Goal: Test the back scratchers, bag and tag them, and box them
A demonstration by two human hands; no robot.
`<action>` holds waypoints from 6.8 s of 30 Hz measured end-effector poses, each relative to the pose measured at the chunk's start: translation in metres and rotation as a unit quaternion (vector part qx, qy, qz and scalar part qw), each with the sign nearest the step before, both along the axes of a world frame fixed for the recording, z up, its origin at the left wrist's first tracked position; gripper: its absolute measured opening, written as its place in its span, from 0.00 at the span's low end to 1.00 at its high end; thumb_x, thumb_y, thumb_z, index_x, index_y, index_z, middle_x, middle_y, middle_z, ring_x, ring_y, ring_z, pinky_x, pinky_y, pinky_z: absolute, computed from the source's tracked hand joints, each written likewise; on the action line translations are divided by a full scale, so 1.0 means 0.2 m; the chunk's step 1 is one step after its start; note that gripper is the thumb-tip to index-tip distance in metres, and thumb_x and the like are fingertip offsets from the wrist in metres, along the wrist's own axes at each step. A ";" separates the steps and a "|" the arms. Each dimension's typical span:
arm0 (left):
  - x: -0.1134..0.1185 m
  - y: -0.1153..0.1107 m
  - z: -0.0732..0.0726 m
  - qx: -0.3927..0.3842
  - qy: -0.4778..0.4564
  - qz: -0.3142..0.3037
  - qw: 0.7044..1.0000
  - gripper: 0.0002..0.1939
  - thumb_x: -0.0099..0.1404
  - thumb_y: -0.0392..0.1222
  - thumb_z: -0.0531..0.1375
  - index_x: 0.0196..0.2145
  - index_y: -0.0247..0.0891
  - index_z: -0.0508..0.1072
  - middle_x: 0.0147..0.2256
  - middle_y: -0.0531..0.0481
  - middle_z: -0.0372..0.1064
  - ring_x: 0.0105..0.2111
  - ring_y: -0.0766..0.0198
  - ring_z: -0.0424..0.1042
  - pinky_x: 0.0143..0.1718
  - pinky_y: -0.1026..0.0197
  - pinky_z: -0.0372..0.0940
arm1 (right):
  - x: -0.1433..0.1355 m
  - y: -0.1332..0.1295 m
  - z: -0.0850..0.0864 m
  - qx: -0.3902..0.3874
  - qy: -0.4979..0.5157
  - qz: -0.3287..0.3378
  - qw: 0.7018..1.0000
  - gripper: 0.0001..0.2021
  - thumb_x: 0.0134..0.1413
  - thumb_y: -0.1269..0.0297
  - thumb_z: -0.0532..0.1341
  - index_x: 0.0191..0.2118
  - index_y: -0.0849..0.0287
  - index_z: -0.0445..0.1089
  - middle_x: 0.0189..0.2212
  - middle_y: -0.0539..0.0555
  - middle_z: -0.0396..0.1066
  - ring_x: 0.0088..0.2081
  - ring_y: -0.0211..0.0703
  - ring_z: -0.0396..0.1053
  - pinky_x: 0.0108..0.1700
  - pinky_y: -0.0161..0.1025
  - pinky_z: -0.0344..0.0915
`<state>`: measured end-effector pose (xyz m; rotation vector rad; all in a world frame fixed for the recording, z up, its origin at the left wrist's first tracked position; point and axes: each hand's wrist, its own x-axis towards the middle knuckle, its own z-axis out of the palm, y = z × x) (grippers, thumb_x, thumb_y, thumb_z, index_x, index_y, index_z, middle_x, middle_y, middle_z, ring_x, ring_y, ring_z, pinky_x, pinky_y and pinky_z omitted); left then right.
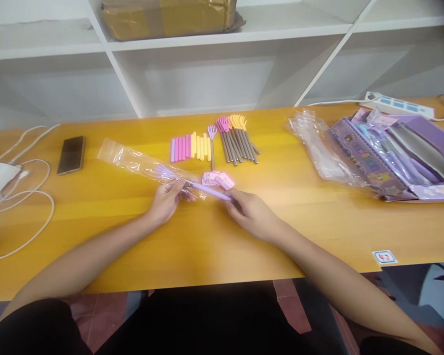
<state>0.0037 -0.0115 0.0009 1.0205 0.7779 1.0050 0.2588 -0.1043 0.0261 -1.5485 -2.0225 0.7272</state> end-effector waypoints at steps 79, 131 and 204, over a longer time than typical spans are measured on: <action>0.00 -0.11 0.03 0.098 0.164 -0.215 0.958 0.17 0.73 0.54 0.65 0.43 0.38 0.87 0.37 0.42 0.85 0.35 0.56 0.82 0.41 0.57 0.76 | -0.05 -0.02 0.00 -0.005 0.118 0.070 0.991 0.26 0.80 0.44 0.45 0.38 0.57 0.69 0.33 0.54 0.72 0.34 0.42 0.69 0.40 0.39 0.63; 0.02 -0.07 0.01 -0.014 -0.013 -0.098 0.995 0.16 0.62 0.49 0.76 0.39 0.34 0.82 0.36 0.46 0.80 0.36 0.59 0.80 0.42 0.57 0.75 | -0.07 -0.02 -0.06 0.124 0.171 0.096 0.973 0.11 0.70 0.70 0.61 0.55 0.53 0.68 0.37 0.49 0.71 0.30 0.35 0.68 0.34 0.35 0.67; -0.02 -0.10 0.02 0.113 0.129 -0.297 0.939 0.16 0.67 0.43 0.71 0.52 0.40 0.80 0.46 0.43 0.80 0.42 0.56 0.81 0.46 0.56 0.77 | -0.07 0.00 -0.06 -0.021 0.220 0.109 0.969 0.19 0.76 0.51 0.58 0.36 0.59 0.72 0.30 0.48 0.70 0.31 0.36 0.66 0.36 0.34 0.61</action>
